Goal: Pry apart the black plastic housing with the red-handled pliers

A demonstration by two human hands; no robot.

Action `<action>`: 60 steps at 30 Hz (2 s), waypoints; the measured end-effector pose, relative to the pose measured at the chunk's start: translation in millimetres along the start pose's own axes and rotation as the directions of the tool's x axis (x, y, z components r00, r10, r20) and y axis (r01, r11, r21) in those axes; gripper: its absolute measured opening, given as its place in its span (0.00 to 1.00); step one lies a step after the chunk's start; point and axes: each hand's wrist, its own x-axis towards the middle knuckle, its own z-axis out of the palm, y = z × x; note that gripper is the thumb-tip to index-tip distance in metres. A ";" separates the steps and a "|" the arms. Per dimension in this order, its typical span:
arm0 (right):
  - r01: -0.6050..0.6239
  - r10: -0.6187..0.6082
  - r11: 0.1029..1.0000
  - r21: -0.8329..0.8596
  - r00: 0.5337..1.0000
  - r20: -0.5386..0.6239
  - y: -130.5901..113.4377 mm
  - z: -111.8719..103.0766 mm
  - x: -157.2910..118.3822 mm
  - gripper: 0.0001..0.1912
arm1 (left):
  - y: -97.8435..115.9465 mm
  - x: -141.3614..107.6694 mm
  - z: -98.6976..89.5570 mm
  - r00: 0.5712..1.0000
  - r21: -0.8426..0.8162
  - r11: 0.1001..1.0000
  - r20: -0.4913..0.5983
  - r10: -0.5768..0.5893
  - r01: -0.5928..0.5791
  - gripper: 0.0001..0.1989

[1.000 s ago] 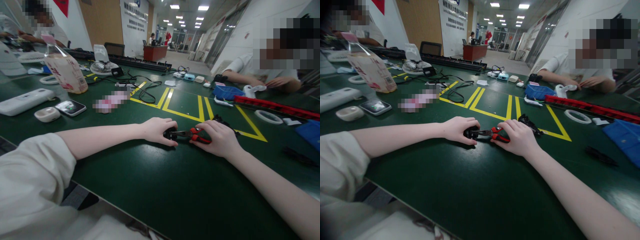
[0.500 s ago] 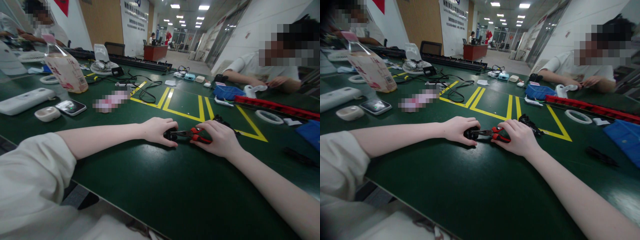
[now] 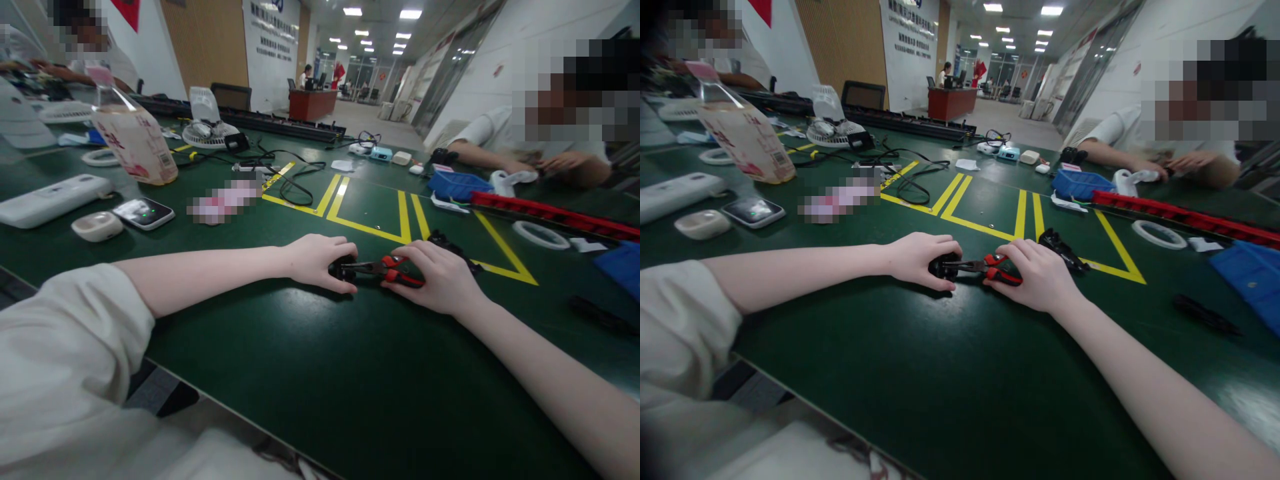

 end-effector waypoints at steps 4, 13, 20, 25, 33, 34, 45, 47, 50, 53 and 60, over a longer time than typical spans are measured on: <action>-0.008 0.008 1.000 0.015 1.000 0.000 0.9 0.6 0.5 0.22 | 0.8 -0.1 -0.7 1.000 0.012 1.000 0.006 0.012 -0.012 0.29; -0.013 0.012 0.999 0.033 1.000 0.007 0.4 -1.0 -0.5 0.22 | -0.6 -0.3 -0.9 1.000 0.004 1.000 0.018 0.019 -0.019 0.29; -0.018 0.017 0.999 0.039 1.000 0.012 1.5 0.1 -2.0 0.22 | -0.7 -0.3 -1.3 1.000 -0.005 1.000 0.021 0.015 -0.015 0.29; -0.002 0.002 1.000 0.030 1.000 0.002 1.7 1.2 -2.1 0.22 | -0.9 -0.5 -0.4 1.000 -0.001 1.000 0.015 0.014 -0.014 0.30; -0.009 0.009 1.000 0.014 1.000 0.023 0.9 -1.0 -1.8 0.21 | -0.7 -0.5 -0.4 1.000 0.000 1.000 0.018 0.019 -0.019 0.29; -0.002 0.002 1.000 0.005 1.000 0.015 0.9 -1.1 -2.0 0.21 | -0.7 -0.5 -0.6 1.000 0.000 1.000 0.019 0.019 -0.019 0.29; -0.025 0.025 1.000 -0.009 1.000 -0.018 0.8 0.4 -2.6 0.24 | 1.1 -1.1 -1.3 1.000 0.023 1.000 0.020 0.013 -0.014 0.30; -0.016 0.015 1.000 -0.019 1.000 -0.023 0.9 0.3 -2.5 0.24 | 1.8 -1.2 -1.5 0.999 0.023 0.999 0.027 0.022 -0.023 0.30; -0.023 0.022 0.999 -0.022 1.000 -0.014 1.1 0.0 -2.5 0.22 | 2.5 -1.4 -1.9 0.999 0.024 0.999 0.029 0.031 -0.032 0.29; -0.044 0.044 0.999 -0.011 0.999 0.002 1.5 0.0 -2.7 0.21 | 2.6 -1.5 -2.3 0.999 0.024 0.999 0.027 0.030 -0.030 0.28; 0.001 -0.002 0.999 -0.041 1.000 -0.030 3.3 -0.9 -1.7 0.20 | 0.6 -0.6 -4.4 0.998 -0.009 0.999 0.044 0.040 -0.040 0.29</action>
